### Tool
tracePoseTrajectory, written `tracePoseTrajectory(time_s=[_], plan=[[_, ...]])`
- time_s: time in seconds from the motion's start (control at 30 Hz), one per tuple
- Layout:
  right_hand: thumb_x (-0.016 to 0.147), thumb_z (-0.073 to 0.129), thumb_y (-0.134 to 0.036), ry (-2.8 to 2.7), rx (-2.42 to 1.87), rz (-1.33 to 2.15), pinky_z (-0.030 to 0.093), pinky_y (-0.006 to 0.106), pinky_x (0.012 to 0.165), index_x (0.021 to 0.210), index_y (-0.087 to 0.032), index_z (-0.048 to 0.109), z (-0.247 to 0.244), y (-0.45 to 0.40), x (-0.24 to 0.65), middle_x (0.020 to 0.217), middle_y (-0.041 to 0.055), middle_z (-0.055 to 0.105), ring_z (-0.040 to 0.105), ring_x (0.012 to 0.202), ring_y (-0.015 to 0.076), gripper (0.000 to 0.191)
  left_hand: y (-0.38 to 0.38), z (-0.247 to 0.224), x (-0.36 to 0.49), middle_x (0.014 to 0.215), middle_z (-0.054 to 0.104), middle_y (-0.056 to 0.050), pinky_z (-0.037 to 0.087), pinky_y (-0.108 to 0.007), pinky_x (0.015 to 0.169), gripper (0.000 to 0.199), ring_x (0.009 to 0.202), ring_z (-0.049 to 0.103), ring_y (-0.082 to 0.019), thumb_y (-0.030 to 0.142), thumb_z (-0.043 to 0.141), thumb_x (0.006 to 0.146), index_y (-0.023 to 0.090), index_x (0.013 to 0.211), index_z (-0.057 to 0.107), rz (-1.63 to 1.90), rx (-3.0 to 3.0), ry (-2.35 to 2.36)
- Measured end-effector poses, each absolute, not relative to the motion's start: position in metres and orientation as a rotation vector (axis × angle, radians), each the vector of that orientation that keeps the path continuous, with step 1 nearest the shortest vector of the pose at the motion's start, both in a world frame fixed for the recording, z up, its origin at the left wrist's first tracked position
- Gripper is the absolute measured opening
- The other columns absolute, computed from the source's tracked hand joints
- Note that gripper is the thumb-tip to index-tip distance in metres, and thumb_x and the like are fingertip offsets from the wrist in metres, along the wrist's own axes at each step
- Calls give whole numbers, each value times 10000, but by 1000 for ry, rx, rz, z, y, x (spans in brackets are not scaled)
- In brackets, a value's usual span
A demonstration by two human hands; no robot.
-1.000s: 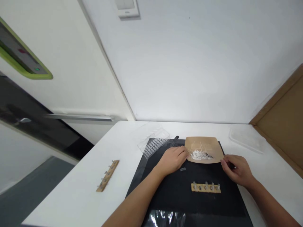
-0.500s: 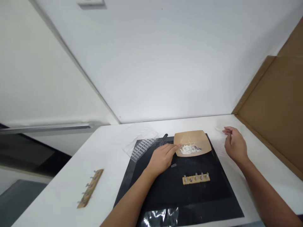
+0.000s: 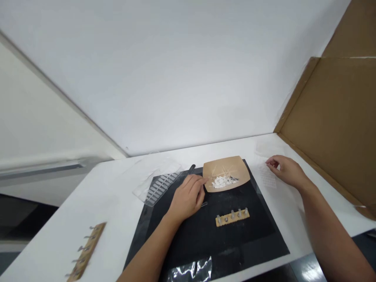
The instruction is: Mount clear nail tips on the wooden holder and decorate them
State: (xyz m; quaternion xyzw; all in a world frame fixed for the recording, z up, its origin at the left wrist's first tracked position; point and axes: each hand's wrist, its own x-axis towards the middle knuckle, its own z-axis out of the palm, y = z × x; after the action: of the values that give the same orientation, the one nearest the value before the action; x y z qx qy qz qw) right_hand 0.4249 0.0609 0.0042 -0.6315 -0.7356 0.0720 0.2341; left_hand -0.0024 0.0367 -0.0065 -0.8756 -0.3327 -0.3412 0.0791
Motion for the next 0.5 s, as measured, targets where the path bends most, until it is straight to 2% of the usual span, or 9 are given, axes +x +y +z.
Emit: tracePoseTrajectory(time_s=[0.2,0.5], plan=[[888,603,-267,-2109,-1717,451,456,302,642,999,-243,732,0,63,436,831,22,723,646,723,197,172,38,-6,-2,1043,694,-106,565,-414,932,289,1027,642,-256,31,573,941,165,1197,595,-1030,-2618,-992],[825,664,-233,-2119,-1689,544,497,308,697,950,-239,729,5,57,434,870,30,730,661,775,208,141,39,-8,-3,1017,704,-97,562,-422,934,279,1005,655,-256,37,586,935,175,1175,611,-1022,-2615,-982]])
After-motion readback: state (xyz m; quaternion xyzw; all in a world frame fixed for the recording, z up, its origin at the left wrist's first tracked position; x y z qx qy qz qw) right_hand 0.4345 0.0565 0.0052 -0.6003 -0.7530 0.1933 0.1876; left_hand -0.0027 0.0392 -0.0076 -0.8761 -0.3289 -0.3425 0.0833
